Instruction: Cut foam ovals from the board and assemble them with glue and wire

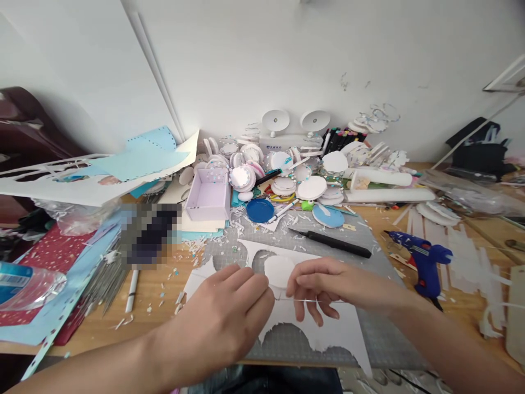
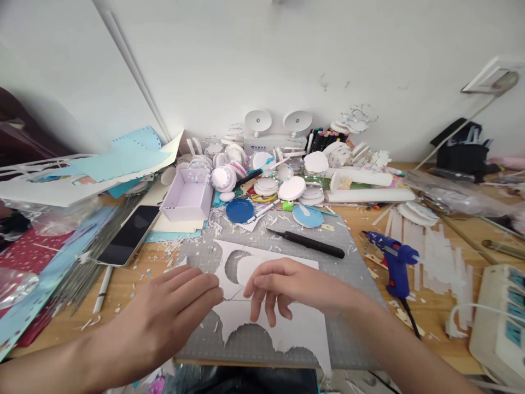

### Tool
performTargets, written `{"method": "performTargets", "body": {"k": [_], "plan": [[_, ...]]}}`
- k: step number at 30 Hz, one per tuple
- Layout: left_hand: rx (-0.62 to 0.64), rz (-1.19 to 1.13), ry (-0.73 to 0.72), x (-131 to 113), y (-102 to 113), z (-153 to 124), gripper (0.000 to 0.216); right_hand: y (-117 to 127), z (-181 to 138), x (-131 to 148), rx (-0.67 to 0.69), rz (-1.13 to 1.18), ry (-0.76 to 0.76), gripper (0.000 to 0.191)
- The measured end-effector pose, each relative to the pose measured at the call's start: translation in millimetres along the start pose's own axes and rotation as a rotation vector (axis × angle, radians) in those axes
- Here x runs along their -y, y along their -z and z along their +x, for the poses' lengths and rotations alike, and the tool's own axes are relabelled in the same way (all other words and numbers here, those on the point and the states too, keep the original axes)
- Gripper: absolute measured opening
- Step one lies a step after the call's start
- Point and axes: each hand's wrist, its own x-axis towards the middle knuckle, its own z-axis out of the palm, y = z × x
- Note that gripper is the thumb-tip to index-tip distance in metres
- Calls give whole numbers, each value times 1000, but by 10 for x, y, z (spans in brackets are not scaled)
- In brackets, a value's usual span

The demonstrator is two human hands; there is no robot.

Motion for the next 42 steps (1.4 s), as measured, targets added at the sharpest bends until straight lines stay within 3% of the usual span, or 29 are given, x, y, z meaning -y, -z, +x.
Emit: {"method": "performTargets", "body": {"k": [8,12,15,19,32,39,42], "plan": [[-78,67,-91,-34,-78,-27,30,-62,6,90,44,-96,20,27],[-81,70,-98,-27,-102,-39,28,-120,-21,127,-48,-65,82,24],[-61,64,-65,-6,-96,-43,27,-163,-67,157,-130,-88,150,21],[15,1,-6,9,-86,-35,29,-188,-103,164,-118,-164,207,20],[110,-7,-26,-5,-150,-33,14,-208,-2,83,-62,-249,45,32],[123,18,-38,-38,-176,-71,15,-227,-10,71,-124,-511,57,22],[161,-145,84,-22,-185,-63,18,-288,-19,68,-178,-646,136,13]]}}
